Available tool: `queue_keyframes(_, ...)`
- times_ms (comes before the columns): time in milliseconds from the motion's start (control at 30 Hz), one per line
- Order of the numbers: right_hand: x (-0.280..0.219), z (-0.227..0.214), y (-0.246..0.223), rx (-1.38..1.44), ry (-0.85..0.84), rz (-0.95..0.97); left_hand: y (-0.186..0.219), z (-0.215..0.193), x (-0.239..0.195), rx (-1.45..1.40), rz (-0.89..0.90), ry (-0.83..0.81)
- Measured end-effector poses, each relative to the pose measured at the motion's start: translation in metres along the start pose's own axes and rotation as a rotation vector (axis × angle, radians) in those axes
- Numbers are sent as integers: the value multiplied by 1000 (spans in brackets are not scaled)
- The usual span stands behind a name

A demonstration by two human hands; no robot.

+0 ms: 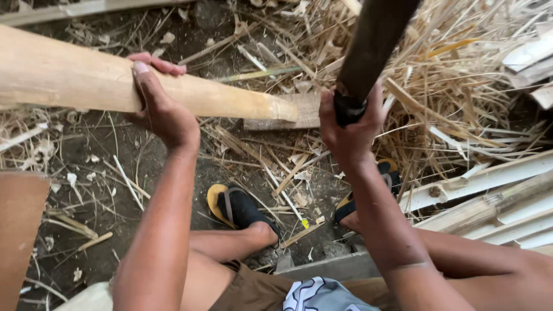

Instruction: The person sits on the ground and uses a curved knife to shave thin strips from a piece of wood. They repeatedly scrape the wood against a small block, creating wood shavings, and occasionally adjust the wood's position.

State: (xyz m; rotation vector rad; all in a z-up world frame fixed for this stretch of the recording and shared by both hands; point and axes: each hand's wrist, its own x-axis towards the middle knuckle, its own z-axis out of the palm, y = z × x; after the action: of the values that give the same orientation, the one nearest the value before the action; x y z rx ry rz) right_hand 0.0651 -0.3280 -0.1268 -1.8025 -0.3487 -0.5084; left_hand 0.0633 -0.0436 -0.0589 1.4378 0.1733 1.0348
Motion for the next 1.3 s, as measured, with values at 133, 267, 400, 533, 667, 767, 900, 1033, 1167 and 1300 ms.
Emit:
queue_keyframes(133, -69, 66, 85, -413, -342, 440, -1, 0, 3, -49, 30, -27)
queue_keyframes(267, -79, 48, 107, -403, -540, 769, 10, 2, -11, -43, 12, -128)
queue_keyframes(400, -31, 14, 37, -284, -546, 742, 15, 18, -10, -50, 23, -77)
queue_keyframes(533, 21, -12, -7, -160, -180, -37, 17, 21, -15, -49, 70, -60)
queue_keyframes(667, -8, 10, 48, -210, -50, -56, 17, 19, -15, -26, 46, -88)
queue_keyframes(767, -70, 61, 113, -557, -374, 377, 13, 24, -17, -34, 93, -72)
queue_keyframes(900, -91, 49, 141, -447, -461, 742, 12, 32, -16, -30, 49, -155)
queue_keyframes(1033, -56, 20, 80, -497, -469, 611, 14, 33, -27, -4, -4, -180)
queue_keyframes(1167, -1, -1, 17, -155, -226, 125, 13, 35, -22, 23, 109, -146)
queue_keyframes(1300, -16, -6, 35, -48, 42, -79, 17, 38, -24, 17, 79, -137)
